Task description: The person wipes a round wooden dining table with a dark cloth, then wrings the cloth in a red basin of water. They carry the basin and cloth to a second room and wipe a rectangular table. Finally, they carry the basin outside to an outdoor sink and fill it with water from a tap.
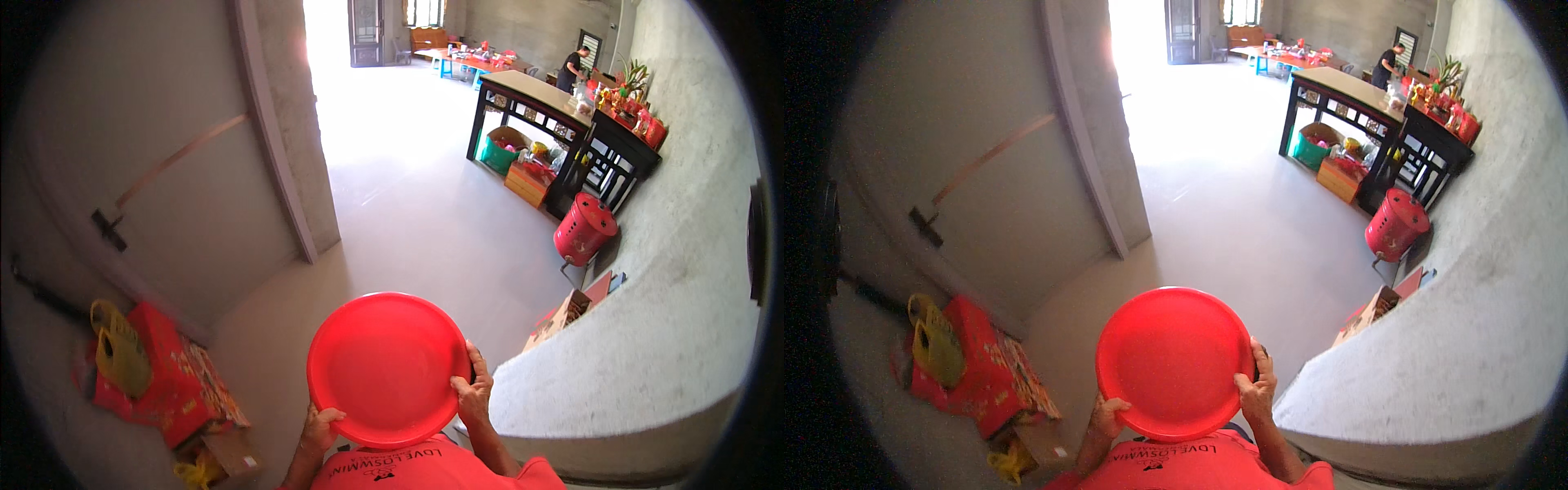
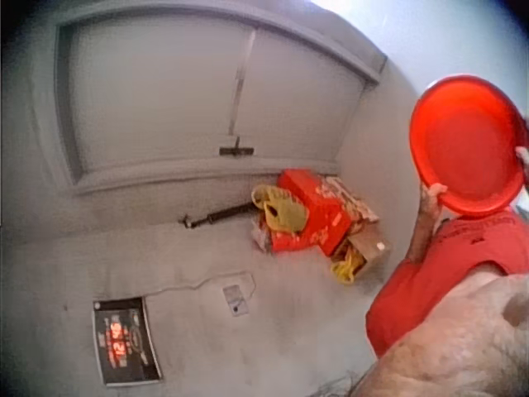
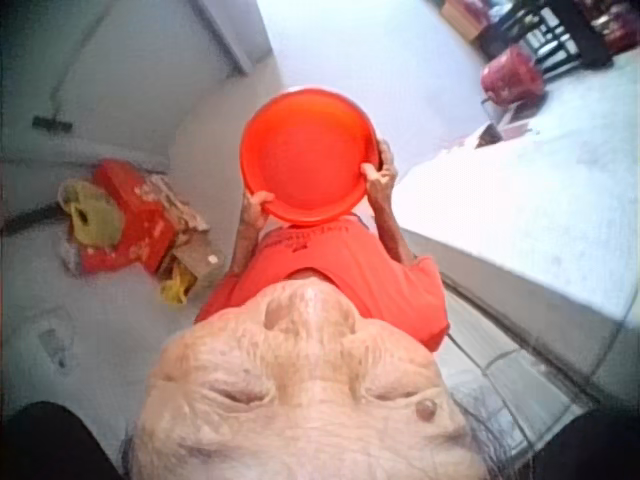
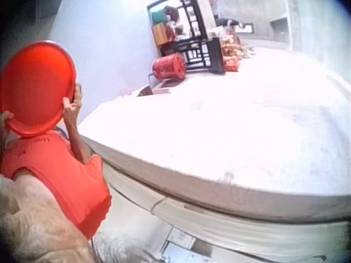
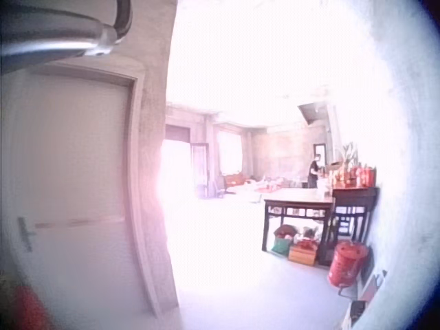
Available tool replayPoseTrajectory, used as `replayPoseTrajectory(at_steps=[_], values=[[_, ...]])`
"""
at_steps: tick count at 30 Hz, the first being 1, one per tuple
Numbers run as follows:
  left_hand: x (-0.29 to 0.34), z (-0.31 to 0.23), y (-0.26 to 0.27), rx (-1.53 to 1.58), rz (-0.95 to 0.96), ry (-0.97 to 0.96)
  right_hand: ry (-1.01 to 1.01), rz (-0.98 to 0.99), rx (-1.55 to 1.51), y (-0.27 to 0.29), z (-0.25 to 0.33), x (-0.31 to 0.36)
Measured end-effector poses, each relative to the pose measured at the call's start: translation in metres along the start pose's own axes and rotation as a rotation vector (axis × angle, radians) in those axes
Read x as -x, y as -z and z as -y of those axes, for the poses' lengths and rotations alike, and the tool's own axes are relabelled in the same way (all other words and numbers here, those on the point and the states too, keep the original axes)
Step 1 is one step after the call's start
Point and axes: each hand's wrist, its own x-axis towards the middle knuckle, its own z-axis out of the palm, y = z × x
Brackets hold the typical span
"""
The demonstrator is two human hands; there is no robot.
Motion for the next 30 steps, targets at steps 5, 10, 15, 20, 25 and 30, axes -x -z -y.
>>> replayPoseTrajectory(at_steps=[5, 10, 15, 20, 25, 30], values=[[-0.121, -0.046, -0.029, 0.056, -0.104, 0.124, -0.026, -0.053, 0.049, -0.030, -0.002, -0.112], [-0.253, -0.078, -0.045, -0.187, -0.007, -0.001, 0.018, -0.134, -0.036, -0.051, -0.015, -0.231], [-0.410, -0.090, -0.034, -0.630, 0.292, -0.237, -0.035, -0.253, -0.134, -0.079, -0.027, -0.346], [-0.517, -0.136, -0.115, 0.037, 0.109, 0.260, -0.010, -0.298, -0.158, -0.089, -0.025, -0.459], [-0.647, -0.140, -0.153, -0.016, 0.145, 0.186, -0.003, -0.289, -0.157, -0.090, -0.036, -0.593], [-0.741, -0.145, -0.205, 0.027, 0.037, 0.257, -0.042, -0.221, -0.185, -0.085, -0.019, -0.719]])
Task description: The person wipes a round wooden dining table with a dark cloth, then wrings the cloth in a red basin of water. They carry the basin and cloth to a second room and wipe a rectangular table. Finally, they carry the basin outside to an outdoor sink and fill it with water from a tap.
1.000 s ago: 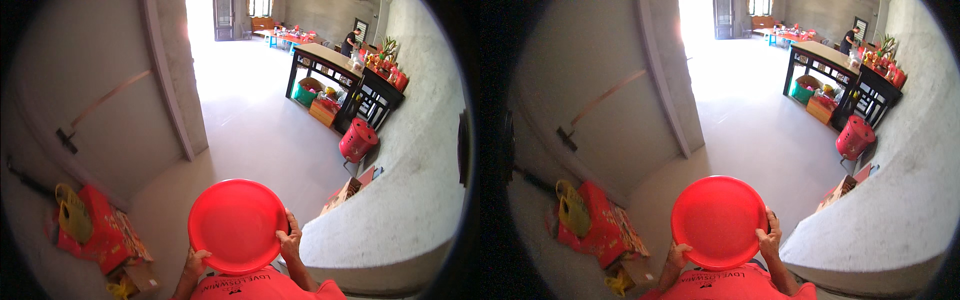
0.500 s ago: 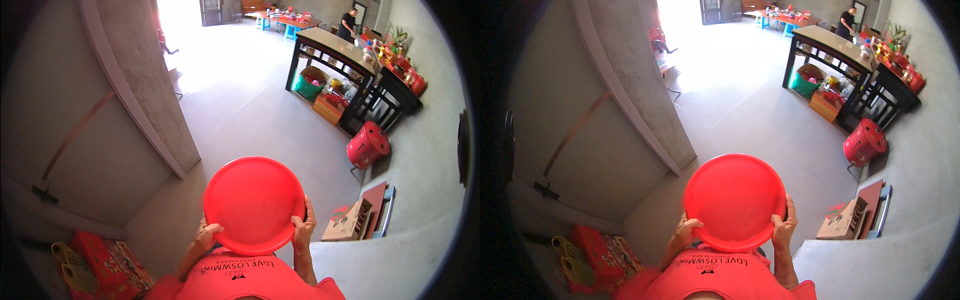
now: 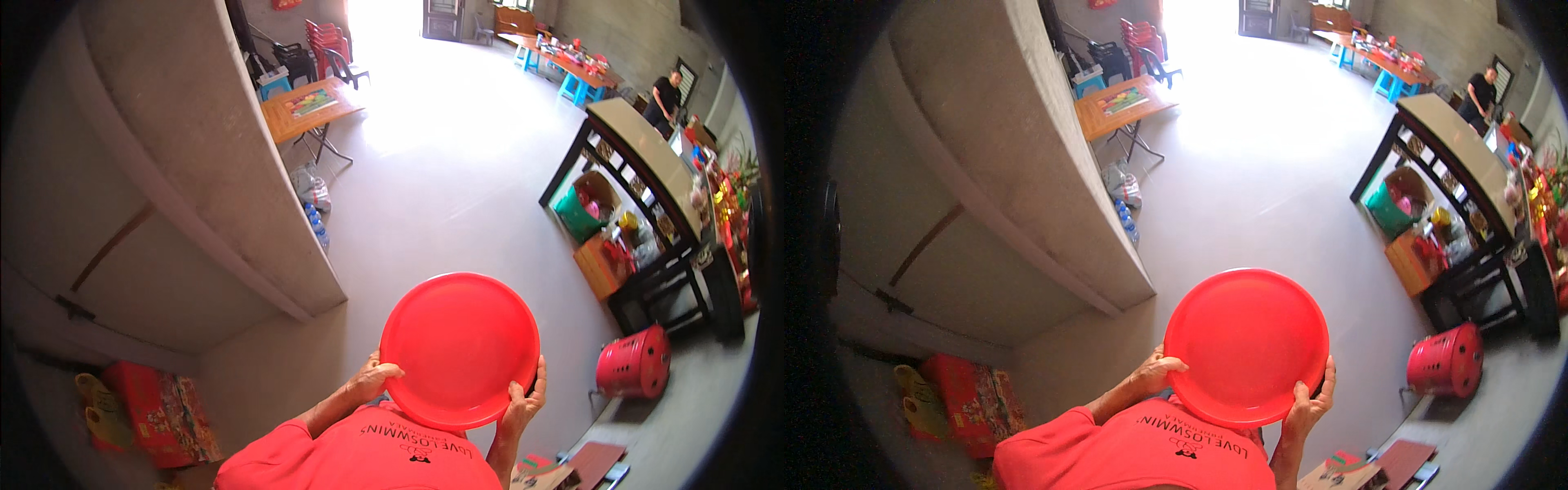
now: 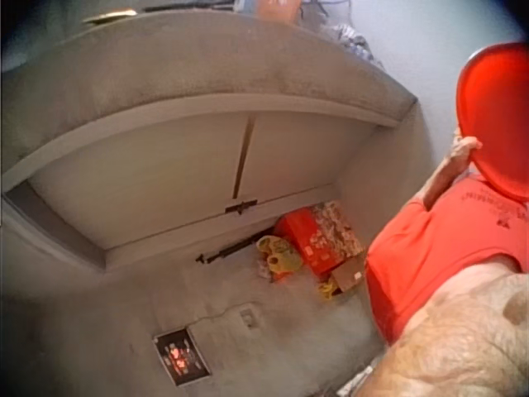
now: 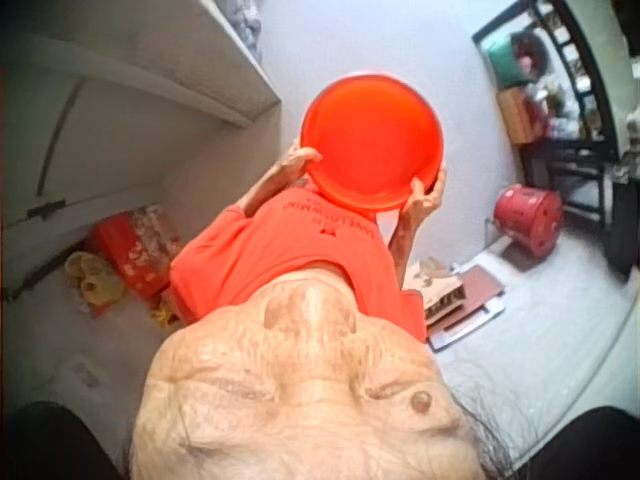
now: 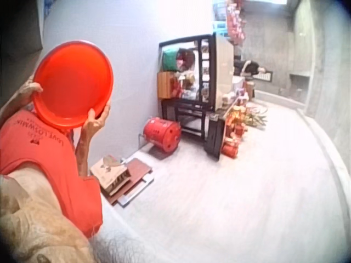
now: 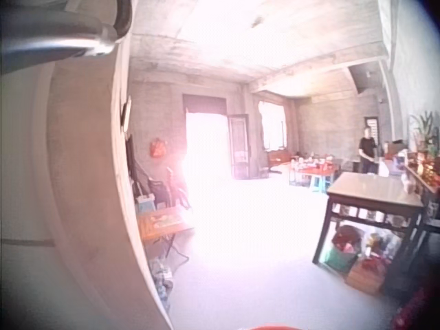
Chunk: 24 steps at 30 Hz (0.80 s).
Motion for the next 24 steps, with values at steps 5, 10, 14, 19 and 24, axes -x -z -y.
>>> replayPoseTrajectory(at_steps=[5, 10, 14, 19, 24], values=[[-0.104, -0.044, -0.038, 0.078, -0.055, -0.063, 0.010, 0.079, 0.053, -0.029, -0.010, -0.135], [-0.215, -0.096, -0.058, 0.020, -0.030, -0.116, 0.048, 0.097, 0.023, -0.073, -0.030, -0.254], [-0.297, -0.159, -0.075, -0.142, -0.104, 0.001, 0.031, 0.065, 0.085, -0.121, -0.034, -0.343], [-0.396, -0.209, -0.078, -0.139, -0.079, -0.107, 0.030, 0.155, -0.035, -0.182, -0.034, -0.450], [-0.484, -0.252, -0.084, -0.005, -0.224, -0.146, 0.053, 0.290, -0.027, -0.239, -0.061, -0.567]])
